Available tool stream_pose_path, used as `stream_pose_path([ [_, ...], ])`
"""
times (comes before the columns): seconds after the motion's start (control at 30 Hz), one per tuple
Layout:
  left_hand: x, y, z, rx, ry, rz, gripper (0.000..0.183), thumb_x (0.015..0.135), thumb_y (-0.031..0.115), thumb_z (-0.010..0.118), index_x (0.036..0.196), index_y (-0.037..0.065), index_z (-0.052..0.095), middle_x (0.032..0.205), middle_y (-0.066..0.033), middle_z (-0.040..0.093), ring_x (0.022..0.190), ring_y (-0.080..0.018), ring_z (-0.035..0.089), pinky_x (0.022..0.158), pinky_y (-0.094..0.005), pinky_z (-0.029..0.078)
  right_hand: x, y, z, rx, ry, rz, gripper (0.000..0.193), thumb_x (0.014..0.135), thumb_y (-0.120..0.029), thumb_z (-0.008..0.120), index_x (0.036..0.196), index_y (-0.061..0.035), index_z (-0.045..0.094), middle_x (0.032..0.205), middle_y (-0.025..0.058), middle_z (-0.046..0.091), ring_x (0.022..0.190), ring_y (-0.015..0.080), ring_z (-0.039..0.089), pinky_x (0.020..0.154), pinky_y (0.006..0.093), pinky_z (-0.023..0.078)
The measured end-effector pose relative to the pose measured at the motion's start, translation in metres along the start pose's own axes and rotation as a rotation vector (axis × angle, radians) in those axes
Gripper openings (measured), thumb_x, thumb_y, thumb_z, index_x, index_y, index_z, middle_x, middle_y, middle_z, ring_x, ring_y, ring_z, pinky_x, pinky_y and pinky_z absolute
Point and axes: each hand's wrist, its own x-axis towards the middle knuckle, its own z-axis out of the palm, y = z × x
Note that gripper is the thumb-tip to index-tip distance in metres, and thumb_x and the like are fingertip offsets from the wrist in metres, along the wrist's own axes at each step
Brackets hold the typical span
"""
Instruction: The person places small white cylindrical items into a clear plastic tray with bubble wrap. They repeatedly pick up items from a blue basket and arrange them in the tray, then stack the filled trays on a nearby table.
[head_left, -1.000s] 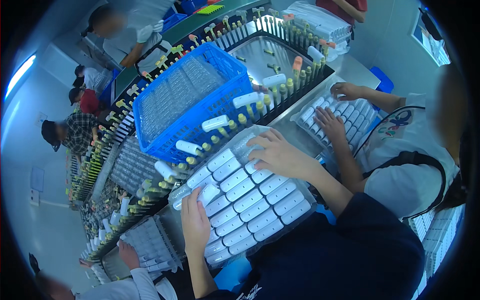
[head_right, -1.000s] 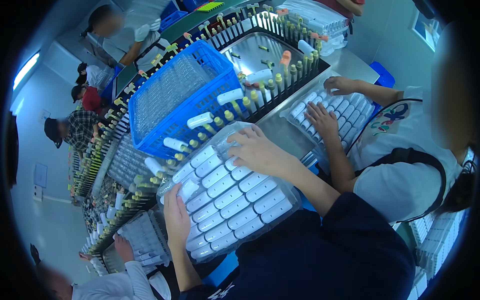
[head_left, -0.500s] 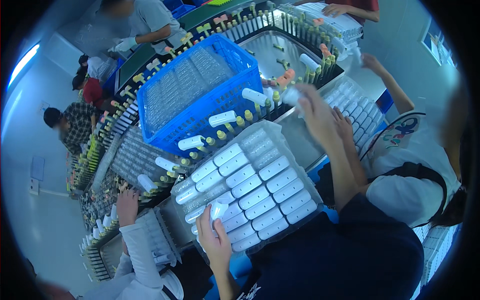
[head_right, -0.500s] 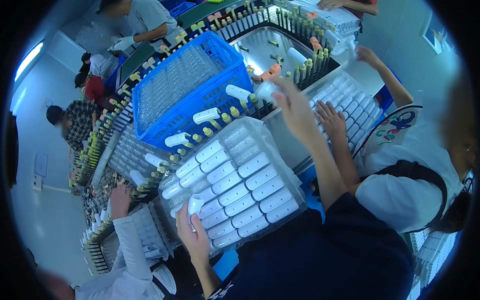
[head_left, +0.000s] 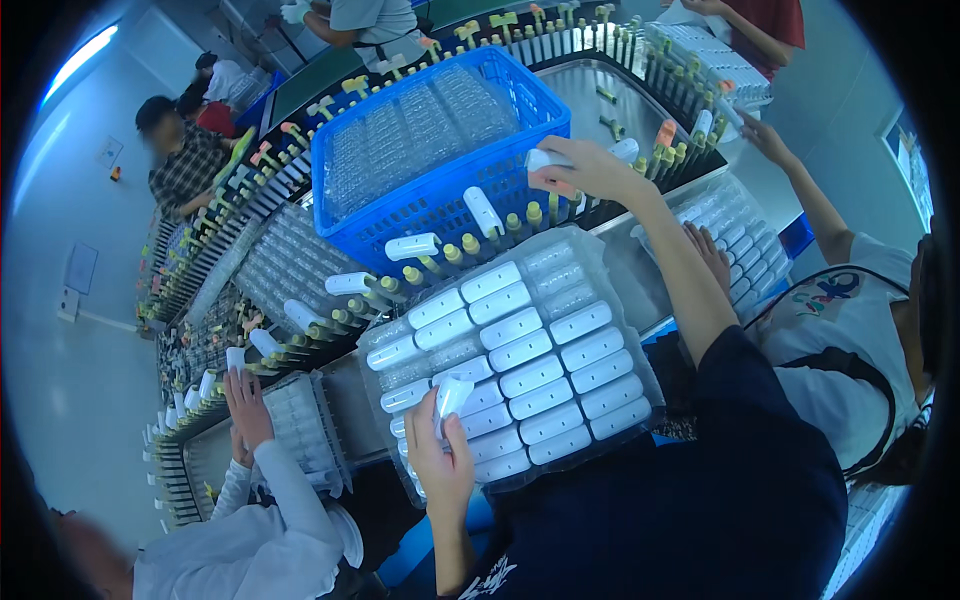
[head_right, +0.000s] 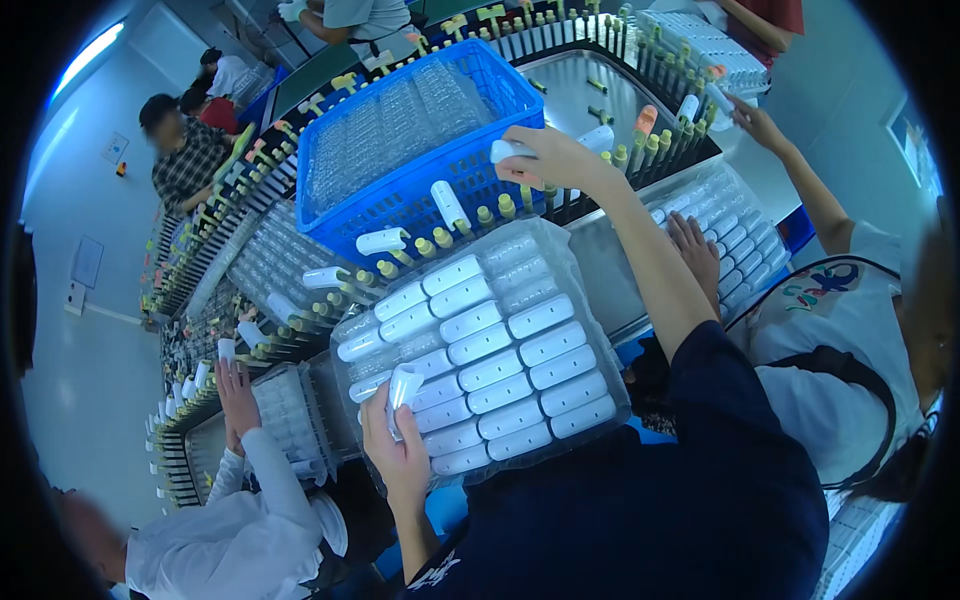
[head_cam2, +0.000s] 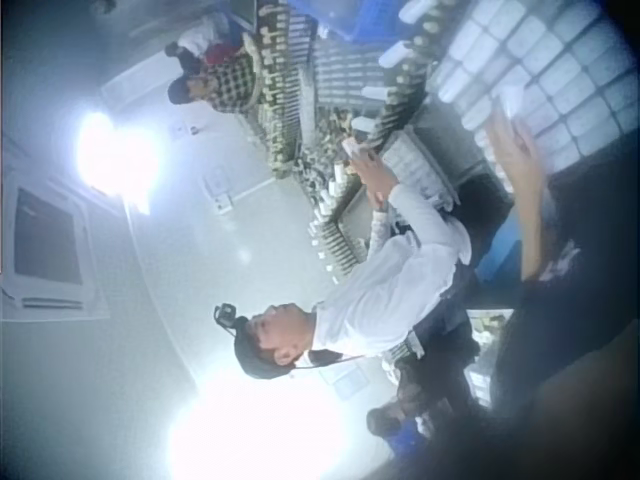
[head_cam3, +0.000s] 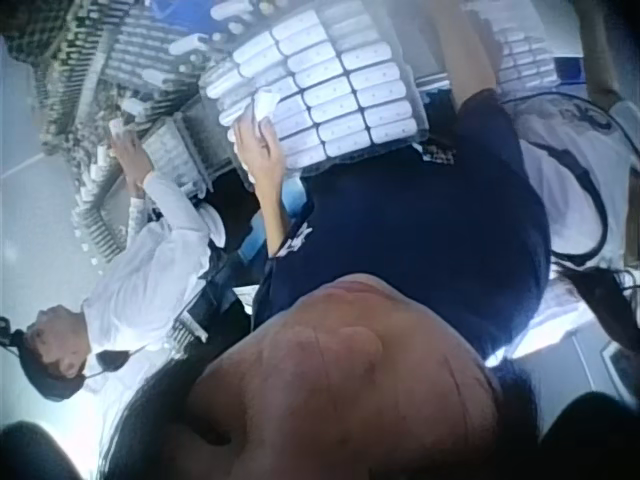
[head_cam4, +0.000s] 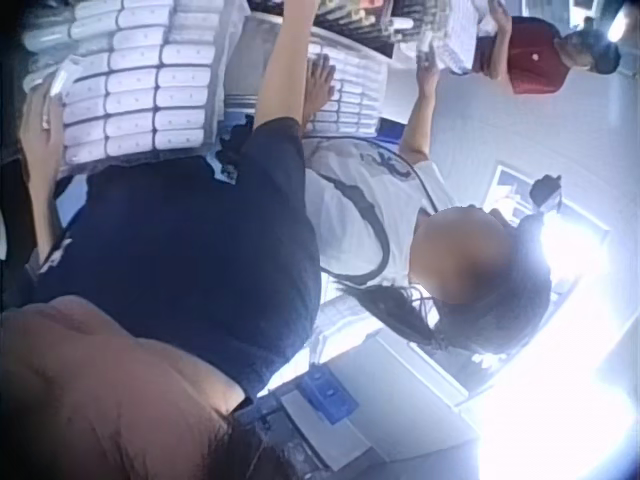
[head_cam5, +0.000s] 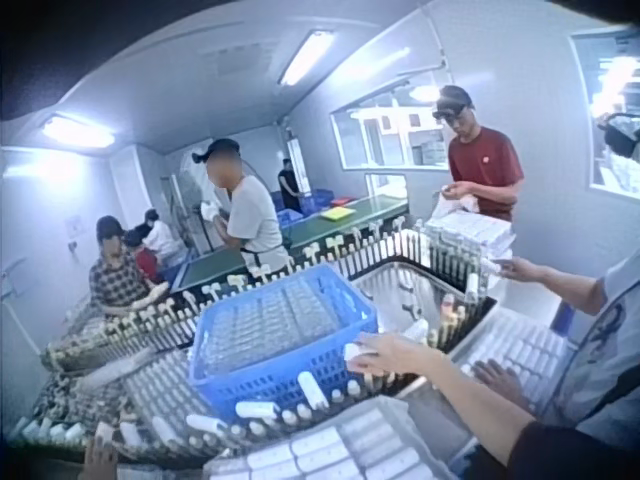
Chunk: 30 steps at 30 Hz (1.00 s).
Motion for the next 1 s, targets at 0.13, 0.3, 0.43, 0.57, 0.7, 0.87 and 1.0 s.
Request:
stream_pose_path([
  [0.13,-0.002,-0.007,0.0,-0.018,-0.007,0.009,0.038,0.105,0.007,0.061,0.141,-0.004,0.062,0.122,-0.0241,0.065,0.109,-0.0389,0.066,0.098,-0.0447,0.053,0.018,0.006,0.016,-0.081,0.018,-0.199,0.044,0.102,-0.042,0.072,0.124,-0.0038,0.068,0.098,0.02,0.078,0.09,0.0356,0.077,0.081,0.0425,0.058],
  [0.3,-0.007,-0.012,-0.002,-0.042,0.029,-0.004,0.038,0.103,0.006,0.065,0.14,-0.004,0.063,0.123,-0.0244,0.067,0.108,-0.0397,0.068,0.094,-0.0451,0.055,0.002,-0.068,0.01,-0.126,-0.141,0.22,0.05,0.102,-0.049,0.07,0.121,-0.0033,0.069,0.098,0.0219,0.078,0.091,0.0355,0.078,0.083,0.0461,0.06],
  [0.43,-0.006,-0.017,-0.01,-0.04,0.043,-0.01,0.039,0.101,0.005,0.067,0.139,-0.004,0.065,0.121,-0.0249,0.068,0.106,-0.0414,0.069,0.092,-0.0461,0.056,0.014,-0.082,0.026,-0.179,0.031,-0.41,0.047,0.101,-0.042,0.074,0.129,-0.0045,0.07,0.113,0.0188,0.076,0.11,0.0369,0.074,0.096,0.047,0.057],
  [0.57,-0.001,-0.023,-0.018,-0.056,0.018,-0.018,0.04,0.1,0.005,0.068,0.139,-0.004,0.065,0.118,-0.0251,0.069,0.102,-0.0414,0.07,0.089,-0.0461,0.057,0.049,-0.106,0.053,-0.196,-0.248,-0.542,0.044,0.102,-0.037,0.073,0.133,-0.0057,0.07,0.119,0.0164,0.077,0.113,0.0388,0.073,0.094,0.0505,0.056],
  [0.7,0.003,-0.03,-0.028,-0.061,0.049,0.057,0.04,0.099,0.003,0.069,0.139,-0.004,0.065,0.114,-0.0249,0.069,0.095,-0.0406,0.071,0.084,-0.0451,0.057,0.074,-0.124,0.085,-0.328,-0.507,-0.432,0.045,0.103,-0.038,0.072,0.136,-0.0078,0.068,0.118,0.0179,0.077,0.113,0.0393,0.073,0.094,0.0524,0.055],
  [0.87,0.003,-0.039,-0.044,-0.069,0.06,0.046,0.04,0.099,0.003,0.069,0.138,-0.004,0.065,0.114,-0.0249,0.068,0.094,-0.0399,0.071,0.083,-0.0444,0.057,0.075,-0.13,0.151,-0.3,-0.532,-0.243,0.055,0.106,-0.039,0.068,0.15,-0.0101,0.053,0.133,0.0244,0.069,0.121,0.0453,0.07,0.098,0.0545,0.055],
  [1.0,0.002,-0.052,-0.052,-0.096,0.052,0.011,0.038,0.101,0.004,0.068,0.137,-0.005,0.064,0.115,-0.0248,0.068,0.097,-0.0391,0.07,0.085,-0.0435,0.057,0.076,-0.163,0.176,-0.413,-0.578,-0.192,0.058,0.109,-0.044,0.062,0.153,-0.0097,0.045,0.146,0.0247,0.061,0.13,0.0473,0.065,0.103,0.0571,0.053],
])
